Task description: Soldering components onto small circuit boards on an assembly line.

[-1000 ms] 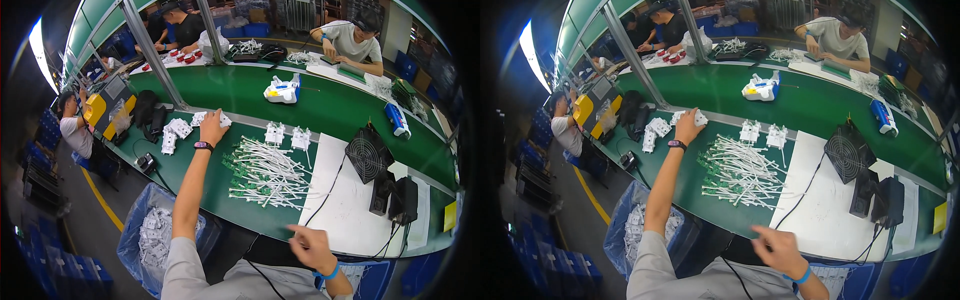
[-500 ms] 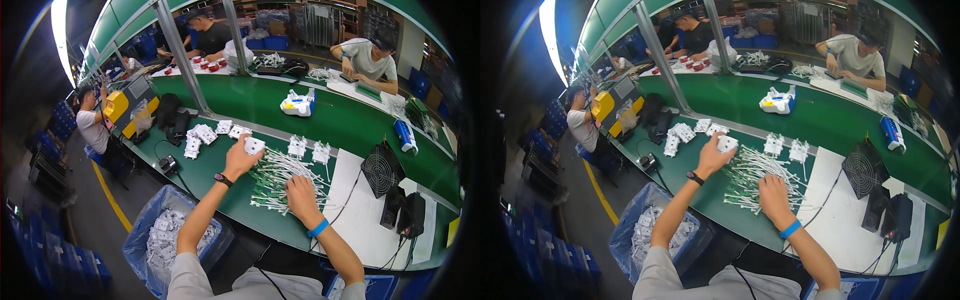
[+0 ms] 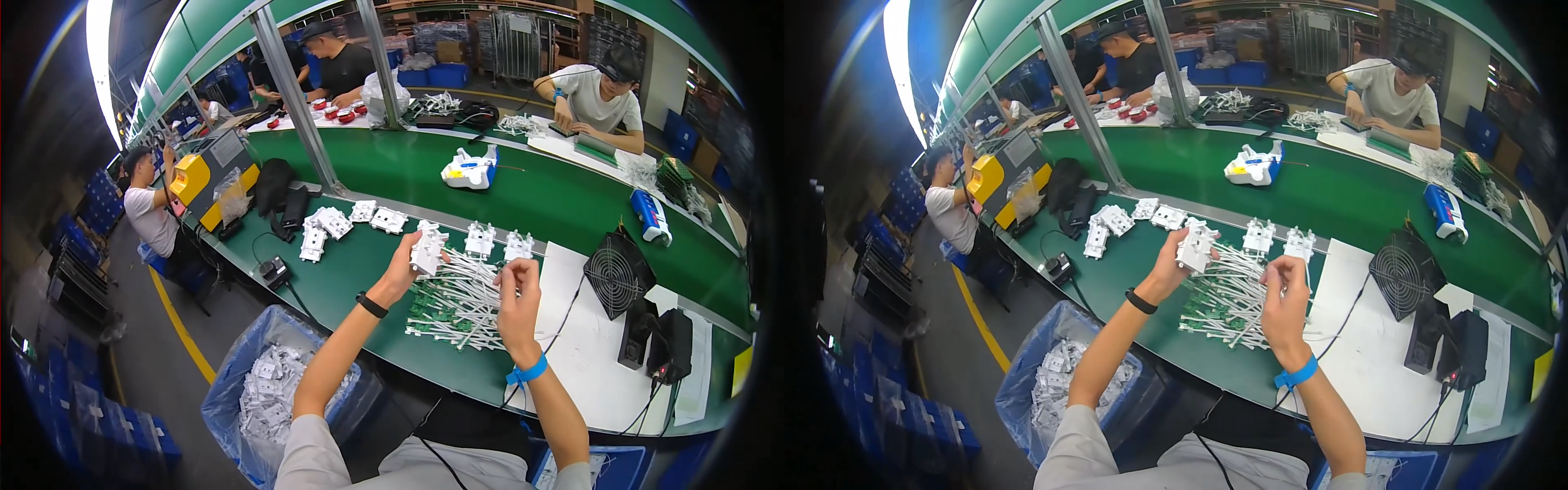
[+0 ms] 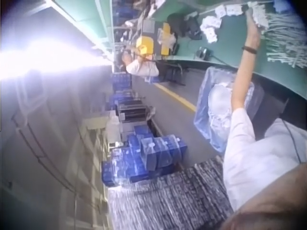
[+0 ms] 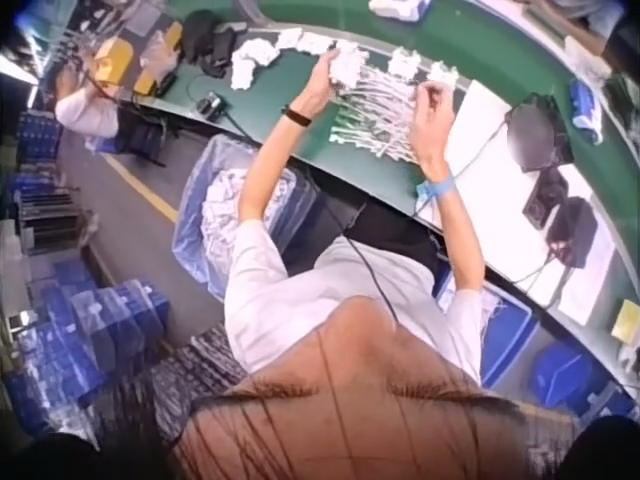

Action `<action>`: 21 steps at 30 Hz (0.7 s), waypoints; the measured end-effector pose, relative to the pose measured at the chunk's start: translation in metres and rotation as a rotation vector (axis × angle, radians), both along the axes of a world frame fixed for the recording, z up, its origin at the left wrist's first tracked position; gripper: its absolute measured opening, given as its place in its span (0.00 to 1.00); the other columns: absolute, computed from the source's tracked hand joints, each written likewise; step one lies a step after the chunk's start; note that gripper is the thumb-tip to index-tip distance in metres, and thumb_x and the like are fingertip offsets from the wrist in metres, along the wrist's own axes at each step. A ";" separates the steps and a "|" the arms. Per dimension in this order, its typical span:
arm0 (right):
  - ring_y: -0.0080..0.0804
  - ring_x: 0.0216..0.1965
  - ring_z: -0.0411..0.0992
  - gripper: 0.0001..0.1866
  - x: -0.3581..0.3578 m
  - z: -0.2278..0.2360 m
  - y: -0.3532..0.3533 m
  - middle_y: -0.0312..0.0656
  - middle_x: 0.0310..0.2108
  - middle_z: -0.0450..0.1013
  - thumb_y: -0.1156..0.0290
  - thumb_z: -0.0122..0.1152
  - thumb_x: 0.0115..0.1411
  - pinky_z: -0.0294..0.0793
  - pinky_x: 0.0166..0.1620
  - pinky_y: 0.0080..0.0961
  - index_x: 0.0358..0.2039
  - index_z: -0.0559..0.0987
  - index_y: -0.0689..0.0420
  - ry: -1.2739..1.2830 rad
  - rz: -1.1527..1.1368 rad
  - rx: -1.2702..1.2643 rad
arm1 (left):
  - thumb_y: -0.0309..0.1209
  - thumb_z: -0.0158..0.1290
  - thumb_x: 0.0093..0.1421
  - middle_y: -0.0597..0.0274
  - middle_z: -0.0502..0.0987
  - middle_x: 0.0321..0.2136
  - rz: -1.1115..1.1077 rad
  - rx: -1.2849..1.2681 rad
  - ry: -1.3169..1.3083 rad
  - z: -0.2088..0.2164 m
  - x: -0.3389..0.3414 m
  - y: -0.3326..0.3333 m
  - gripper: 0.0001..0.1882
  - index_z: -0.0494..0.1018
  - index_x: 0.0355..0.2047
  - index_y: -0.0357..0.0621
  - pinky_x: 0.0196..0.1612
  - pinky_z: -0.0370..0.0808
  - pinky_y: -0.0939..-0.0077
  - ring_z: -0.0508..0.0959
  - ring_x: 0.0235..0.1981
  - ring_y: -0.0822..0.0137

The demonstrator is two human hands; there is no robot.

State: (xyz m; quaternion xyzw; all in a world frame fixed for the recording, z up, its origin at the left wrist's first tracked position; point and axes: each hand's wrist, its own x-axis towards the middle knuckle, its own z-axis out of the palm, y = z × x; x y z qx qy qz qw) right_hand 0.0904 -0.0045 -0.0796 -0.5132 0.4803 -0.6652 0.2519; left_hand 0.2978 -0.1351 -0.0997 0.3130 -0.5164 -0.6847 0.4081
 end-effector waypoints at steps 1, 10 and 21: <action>0.25 0.34 0.71 0.03 -0.001 0.004 0.001 0.41 0.32 0.72 0.77 0.52 0.69 0.70 0.40 0.24 0.41 0.71 0.62 -0.045 -0.015 -0.048 | 0.50 0.31 0.72 0.54 0.83 0.38 -0.063 0.081 0.109 0.004 -0.005 0.005 0.34 0.71 0.58 0.32 0.43 0.75 0.73 0.81 0.41 0.65; 0.40 0.41 0.78 0.12 -0.018 0.028 0.012 0.48 0.39 0.78 0.81 0.63 0.59 0.76 0.47 0.32 0.44 0.80 0.64 0.265 -0.072 -0.194 | 0.47 0.31 0.72 0.47 0.82 0.42 -0.337 0.150 0.143 0.032 -0.048 0.053 0.30 0.70 0.55 0.34 0.48 0.79 0.62 0.82 0.43 0.56; 0.41 0.41 0.74 0.11 -0.029 0.017 0.018 0.47 0.40 0.76 0.81 0.67 0.54 0.74 0.44 0.33 0.39 0.81 0.64 0.321 -0.042 -0.204 | 0.45 0.32 0.75 0.58 0.83 0.37 -0.396 0.067 0.088 0.017 -0.061 0.067 0.26 0.76 0.44 0.38 0.43 0.79 0.71 0.83 0.36 0.68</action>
